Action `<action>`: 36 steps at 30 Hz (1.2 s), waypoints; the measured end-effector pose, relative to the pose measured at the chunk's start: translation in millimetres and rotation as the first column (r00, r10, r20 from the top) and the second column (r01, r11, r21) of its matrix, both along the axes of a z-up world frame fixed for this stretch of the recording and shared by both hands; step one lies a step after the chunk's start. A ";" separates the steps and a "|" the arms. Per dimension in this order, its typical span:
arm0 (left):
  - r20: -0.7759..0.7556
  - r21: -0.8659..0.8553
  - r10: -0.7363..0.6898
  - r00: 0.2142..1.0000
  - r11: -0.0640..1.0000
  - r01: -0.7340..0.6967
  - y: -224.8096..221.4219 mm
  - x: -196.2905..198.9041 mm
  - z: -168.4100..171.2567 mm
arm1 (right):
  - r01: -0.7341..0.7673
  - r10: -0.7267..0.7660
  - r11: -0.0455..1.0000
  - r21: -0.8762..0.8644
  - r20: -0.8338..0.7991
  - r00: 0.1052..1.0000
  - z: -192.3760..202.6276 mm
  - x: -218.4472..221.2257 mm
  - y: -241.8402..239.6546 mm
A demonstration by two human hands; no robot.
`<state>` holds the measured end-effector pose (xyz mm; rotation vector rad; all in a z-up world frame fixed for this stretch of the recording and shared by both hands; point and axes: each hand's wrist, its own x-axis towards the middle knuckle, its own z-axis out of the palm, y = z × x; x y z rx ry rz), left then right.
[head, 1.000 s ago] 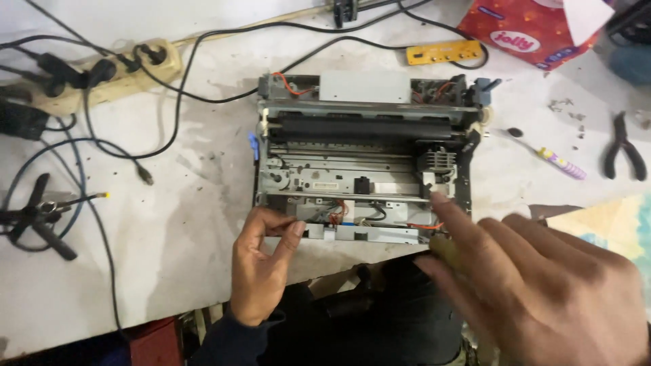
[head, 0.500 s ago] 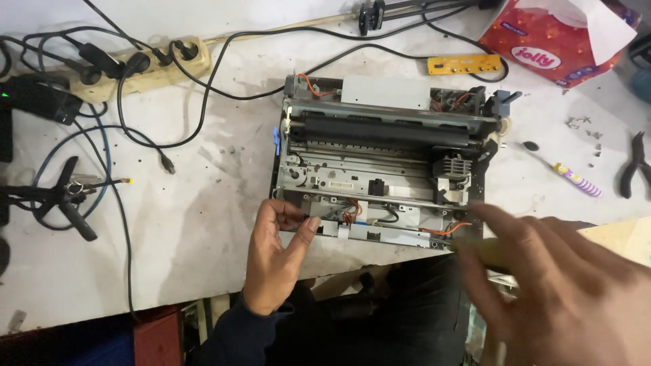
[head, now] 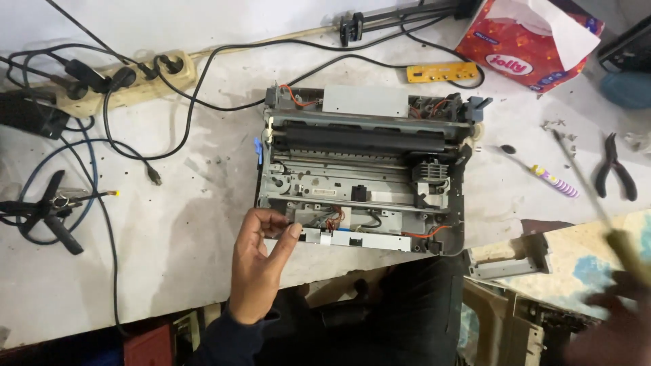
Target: Repairing the internal components of a printer, including connecting cables and using a screwdriver.
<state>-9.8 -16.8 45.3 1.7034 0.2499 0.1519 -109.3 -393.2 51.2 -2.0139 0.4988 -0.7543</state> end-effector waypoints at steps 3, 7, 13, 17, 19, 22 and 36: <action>-0.004 -0.014 -0.028 1.000 1.000 0.028 0.7 -0.4 5.4 | 0.111 -0.117 0.985 0.129 0.038 0.992 -20.7 66.6 14.8; 0.061 -0.057 0.008 0.998 0.998 -0.005 3.8 -3.3 -4.3 | -0.031 0.029 0.999 0.022 0.097 0.995 -43.5 79.0 16.8; 0.166 -0.035 0.102 0.981 0.995 -0.098 9.4 -19.9 0.2 | -0.151 0.197 0.926 -0.346 0.101 0.975 -104.7 105.3 -7.9; 0.334 0.224 0.221 0.916 0.926 -0.305 9.0 -34.0 6.6 | -0.104 0.172 0.846 -0.523 0.082 0.982 -105.9 126.6 3.5; 0.157 0.290 0.276 0.948 0.905 -0.312 11.9 -39.6 21.2 | -0.085 0.145 0.824 -0.560 0.063 0.987 -93.1 131.4 10.9; 0.148 0.375 0.301 0.942 0.864 -0.335 24.5 -48.9 1.4 | -0.067 0.111 0.791 -0.608 0.035 0.993 -87.5 137.0 13.9; 0.098 0.665 0.226 0.969 0.709 -0.232 141.4 -109.1 -87.8 | 0.077 -0.039 0.942 -0.327 0.121 0.992 -70.4 85.6 -29.4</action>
